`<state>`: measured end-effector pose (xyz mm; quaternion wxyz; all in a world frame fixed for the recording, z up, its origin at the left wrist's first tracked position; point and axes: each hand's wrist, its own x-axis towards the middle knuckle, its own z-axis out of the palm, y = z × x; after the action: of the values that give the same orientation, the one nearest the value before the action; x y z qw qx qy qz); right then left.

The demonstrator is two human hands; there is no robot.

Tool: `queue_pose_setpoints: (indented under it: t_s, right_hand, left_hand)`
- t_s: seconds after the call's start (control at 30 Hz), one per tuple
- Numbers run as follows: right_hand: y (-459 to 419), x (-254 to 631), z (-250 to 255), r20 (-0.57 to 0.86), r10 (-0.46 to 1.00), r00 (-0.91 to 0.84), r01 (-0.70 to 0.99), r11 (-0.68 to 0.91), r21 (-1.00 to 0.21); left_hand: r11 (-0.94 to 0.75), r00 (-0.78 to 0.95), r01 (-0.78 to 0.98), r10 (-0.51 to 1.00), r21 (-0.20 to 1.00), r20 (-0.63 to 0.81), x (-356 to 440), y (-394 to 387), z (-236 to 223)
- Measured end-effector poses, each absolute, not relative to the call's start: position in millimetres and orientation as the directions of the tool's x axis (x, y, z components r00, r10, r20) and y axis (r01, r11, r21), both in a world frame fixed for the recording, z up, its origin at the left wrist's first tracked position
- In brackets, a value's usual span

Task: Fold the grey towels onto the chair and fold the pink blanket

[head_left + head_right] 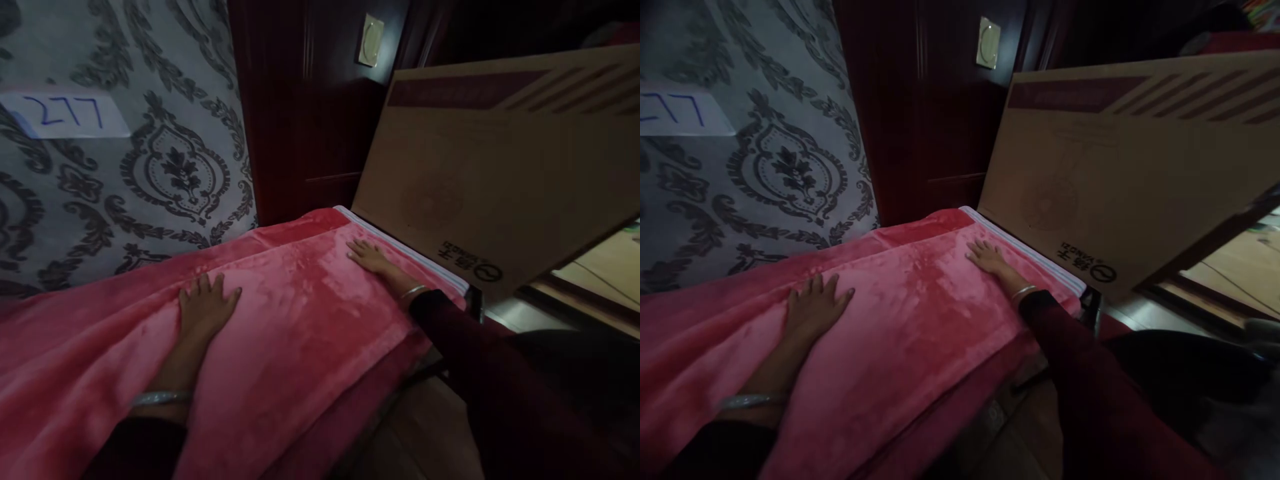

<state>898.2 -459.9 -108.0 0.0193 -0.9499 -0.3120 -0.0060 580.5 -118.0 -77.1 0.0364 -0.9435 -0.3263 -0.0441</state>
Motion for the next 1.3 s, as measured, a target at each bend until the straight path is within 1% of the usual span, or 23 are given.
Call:
queue_pose_setpoints:
  t_s: [0.13,0.23,0.33,0.47,0.53,0.63,0.67,0.73,0.83,0.9,0.97,1.07,1.1,1.13,1.17,1.23,1.3]
  right_hand:
    - [-493.3,873.1,-106.4,-0.008,0.485,0.875,0.483,-0.873,-0.064]
    - [-505.5,862.0,-96.3,-0.045,0.440,0.897,0.437,-0.897,-0.066]
    - [-521.5,846.9,-86.5,-0.067,0.409,0.910,0.403,-0.911,-0.085]
    - [-561.9,817.5,-85.6,-0.020,0.347,0.938,0.344,-0.935,-0.082]
    - [-584.0,803.1,-89.4,0.005,0.297,0.955,0.296,-0.952,-0.081]
    - [-606.8,786.7,-95.6,0.002,0.229,0.973,0.229,-0.968,-0.100]
    - [-610.4,782.6,-97.0,-0.002,0.210,0.978,0.209,-0.971,-0.113]
    - [-612.2,775.1,-98.7,0.015,0.156,0.988,0.156,-0.975,-0.155]
    - [-608.4,762.7,-98.7,0.106,0.019,0.994,0.050,-0.955,-0.293]
    - [-607.9,752.6,-98.2,0.167,-0.057,0.984,0.017,-0.912,-0.410]
    - [-611.6,741.5,-98.9,0.174,-0.106,0.979,-0.006,-0.869,-0.495]
    - [-621.4,725.2,-104.9,0.172,-0.187,0.967,-0.062,-0.830,-0.555]
    - [-623.5,720.3,-108.7,0.203,-0.201,0.958,-0.053,-0.824,-0.565]
    - [-623.8,715.8,-113.3,0.262,-0.186,0.947,-0.007,-0.827,-0.562]
    - [-621.5,711.3,-118.4,0.328,-0.140,0.934,0.068,-0.833,-0.549]
    - [-607.7,699.9,-129.0,0.434,0.017,0.901,0.260,-0.822,-0.506]
    - [-582.5,680.5,-137.9,0.506,0.206,0.837,0.467,-0.752,-0.466]
  left_hand:
    - [-0.800,0.794,0.600,0.592,-0.020,0.137,580.0,-120.7,-77.0]
    - [-0.812,0.802,0.583,0.577,0.007,0.156,578.1,-120.0,-74.5]
    - [-0.821,0.815,0.569,0.570,0.043,0.106,577.7,-116.8,-65.5]
    - [-0.848,0.850,0.525,0.527,0.063,0.008,573.2,-131.1,-51.2]
    - [-0.904,0.905,0.425,0.425,0.051,-0.025,563.7,-153.6,-48.7]
    - [-0.981,0.977,0.192,0.188,0.037,-0.098,541.3,-196.3,-51.3]
    - [-0.990,0.984,0.135,0.129,0.041,-0.121,533.2,-208.8,-52.9]
    - [-0.995,0.986,0.089,0.080,0.053,-0.149,517.6,-226.6,-55.2]
    - [-0.992,0.987,0.113,0.104,0.062,-0.126,494.0,-237.1,-56.4]
    - [-0.993,0.993,0.096,0.091,0.069,-0.068,473.9,-241.1,-58.7]
    - [-0.997,1.000,0.028,0.028,0.071,0.004,448.9,-247.4,-64.9]
    - [-0.996,0.993,-0.060,-0.052,0.073,0.102,409.1,-260.9,-79.6]
    - [-0.995,0.990,-0.064,-0.054,0.074,0.133,397.8,-265.3,-84.5]
    - [-0.996,0.985,-0.059,-0.046,0.073,0.164,388.2,-269.2,-88.7]
    - [-0.996,0.981,-0.047,-0.033,0.070,0.189,380.6,-272.4,-92.0]
    - [-0.998,0.975,-0.015,-0.002,0.056,0.224,370.3,-276.5,-96.0]
    - [-0.999,0.967,0.014,0.024,0.041,0.252,363.7,-278.4,-97.2]
